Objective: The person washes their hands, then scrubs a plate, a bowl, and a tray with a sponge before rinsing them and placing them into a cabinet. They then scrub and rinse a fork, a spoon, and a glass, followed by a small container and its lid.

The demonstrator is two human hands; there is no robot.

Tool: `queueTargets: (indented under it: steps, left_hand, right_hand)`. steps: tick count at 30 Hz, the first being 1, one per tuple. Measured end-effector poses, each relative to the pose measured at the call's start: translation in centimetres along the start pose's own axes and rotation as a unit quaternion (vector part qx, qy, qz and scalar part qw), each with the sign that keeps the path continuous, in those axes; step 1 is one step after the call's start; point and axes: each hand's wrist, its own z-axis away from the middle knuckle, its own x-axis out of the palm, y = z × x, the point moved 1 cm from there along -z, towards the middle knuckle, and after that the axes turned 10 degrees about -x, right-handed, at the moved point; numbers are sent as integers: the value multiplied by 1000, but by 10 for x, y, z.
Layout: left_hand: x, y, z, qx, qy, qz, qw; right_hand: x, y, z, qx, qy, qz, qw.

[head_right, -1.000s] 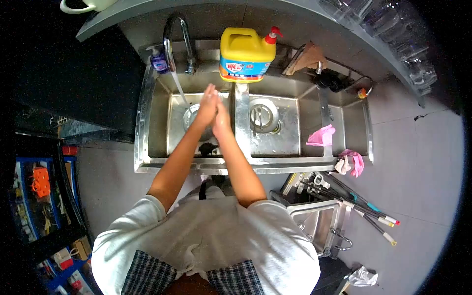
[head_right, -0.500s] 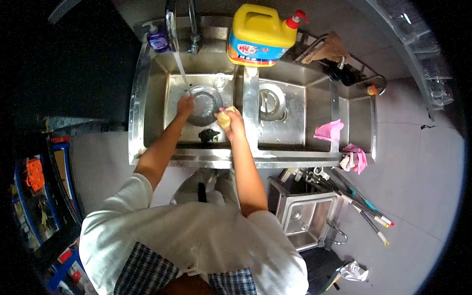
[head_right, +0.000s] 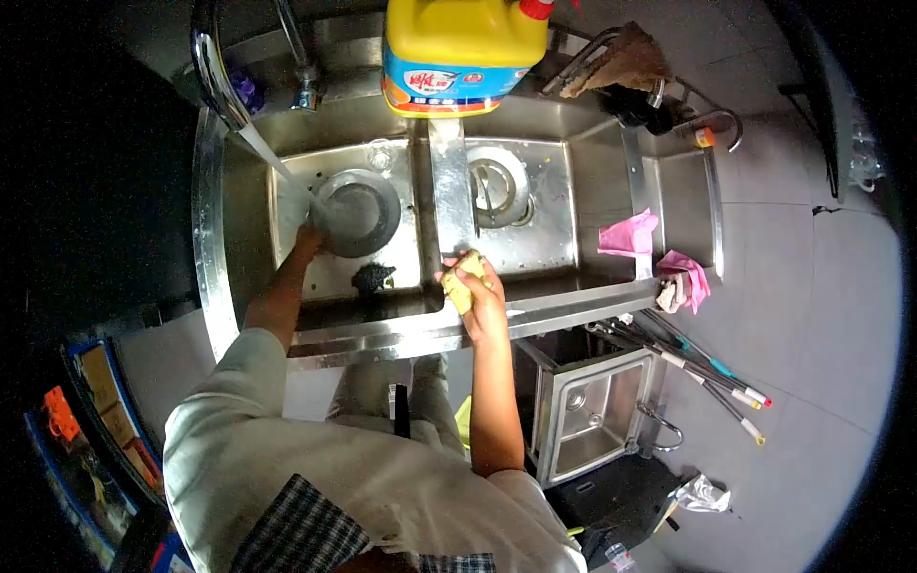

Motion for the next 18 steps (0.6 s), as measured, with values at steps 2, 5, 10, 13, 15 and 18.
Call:
queueTargets:
  steps: [2, 5, 10, 13, 15, 18]
  left_hand:
    - [-7, 20, 26, 72, -28, 14, 997]
    - [-8, 55, 68, 94, 0, -61, 994]
    - [0, 74, 134, 95, 0, -26, 995]
    - [0, 68, 140, 119, -3, 20, 993]
    - [-14, 60, 155, 111, 10, 52, 992]
    - [-36, 67, 233, 32, 58, 58, 996]
  right_hand:
    - [-3, 2, 5, 14, -1, -8, 1000]
    - [-5, 9, 5, 35, -6, -11, 999]
    - [13, -5, 7, 50, -29, -4, 998]
    - [13, -11, 2, 37, -62, -27, 997]
    - [4, -14, -5, 50, -40, 10, 998]
    - [1, -14, -21, -7, -75, 124, 989]
